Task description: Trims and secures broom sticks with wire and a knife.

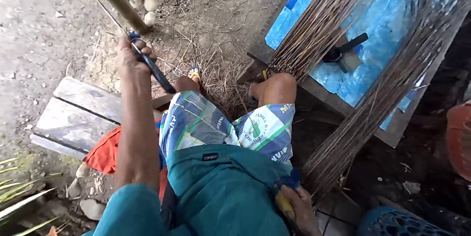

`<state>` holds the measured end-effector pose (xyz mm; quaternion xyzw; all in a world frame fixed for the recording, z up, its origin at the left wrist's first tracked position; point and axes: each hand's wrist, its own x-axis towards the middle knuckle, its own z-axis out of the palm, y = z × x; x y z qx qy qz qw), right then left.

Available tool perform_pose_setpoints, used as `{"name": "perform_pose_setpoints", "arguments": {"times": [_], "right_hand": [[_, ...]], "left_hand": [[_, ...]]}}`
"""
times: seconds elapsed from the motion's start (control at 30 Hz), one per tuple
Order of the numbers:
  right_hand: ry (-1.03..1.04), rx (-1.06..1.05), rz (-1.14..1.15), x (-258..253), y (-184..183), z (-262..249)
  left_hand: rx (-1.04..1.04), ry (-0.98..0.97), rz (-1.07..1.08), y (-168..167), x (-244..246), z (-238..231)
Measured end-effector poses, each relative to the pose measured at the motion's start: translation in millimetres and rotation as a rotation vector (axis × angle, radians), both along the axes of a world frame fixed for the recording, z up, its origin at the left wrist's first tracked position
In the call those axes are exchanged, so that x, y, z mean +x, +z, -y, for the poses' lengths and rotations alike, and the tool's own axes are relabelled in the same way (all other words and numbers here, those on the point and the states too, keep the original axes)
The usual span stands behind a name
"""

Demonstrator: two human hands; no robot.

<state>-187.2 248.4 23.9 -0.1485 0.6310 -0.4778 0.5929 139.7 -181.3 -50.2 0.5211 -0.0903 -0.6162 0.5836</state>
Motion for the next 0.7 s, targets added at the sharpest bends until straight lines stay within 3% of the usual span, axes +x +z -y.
{"name": "perform_pose_setpoints", "arguments": {"times": [0.03,0.13,0.2,0.27,0.33,0.43,0.57,0.7], "right_hand": [[-0.062,-0.004,0.064,1.3,-3.1,5.0],[-0.127,-0.066,0.204,13.5,-4.5,39.2],[-0.089,-0.145,0.202,24.1,-1.6,63.2],[0.031,-0.242,0.032,27.3,-0.9,76.3],[0.139,-0.318,-0.162,24.0,1.5,76.5],[0.288,-0.373,-0.302,17.7,1.7,53.9],[0.284,-0.321,-0.286,18.5,2.4,19.9],[0.197,-0.228,-0.138,21.6,-0.4,16.4]], "left_hand": [[-0.012,-0.088,0.053,8.7,-8.9,-9.5],[-0.092,-0.643,0.126,35.8,-67.9,-91.3],[-0.108,-1.002,0.021,46.2,-106.5,-163.9],[-0.155,-1.239,-0.239,55.1,-133.8,-210.5],[-0.148,-1.233,-0.346,56.9,-135.0,-215.5],[-0.15,-1.042,-0.149,41.3,-107.4,-166.9],[-0.184,-0.8,-0.02,22.5,-59.0,-85.9],[-0.133,-0.665,0.055,19.6,-70.9,-75.4]]}}
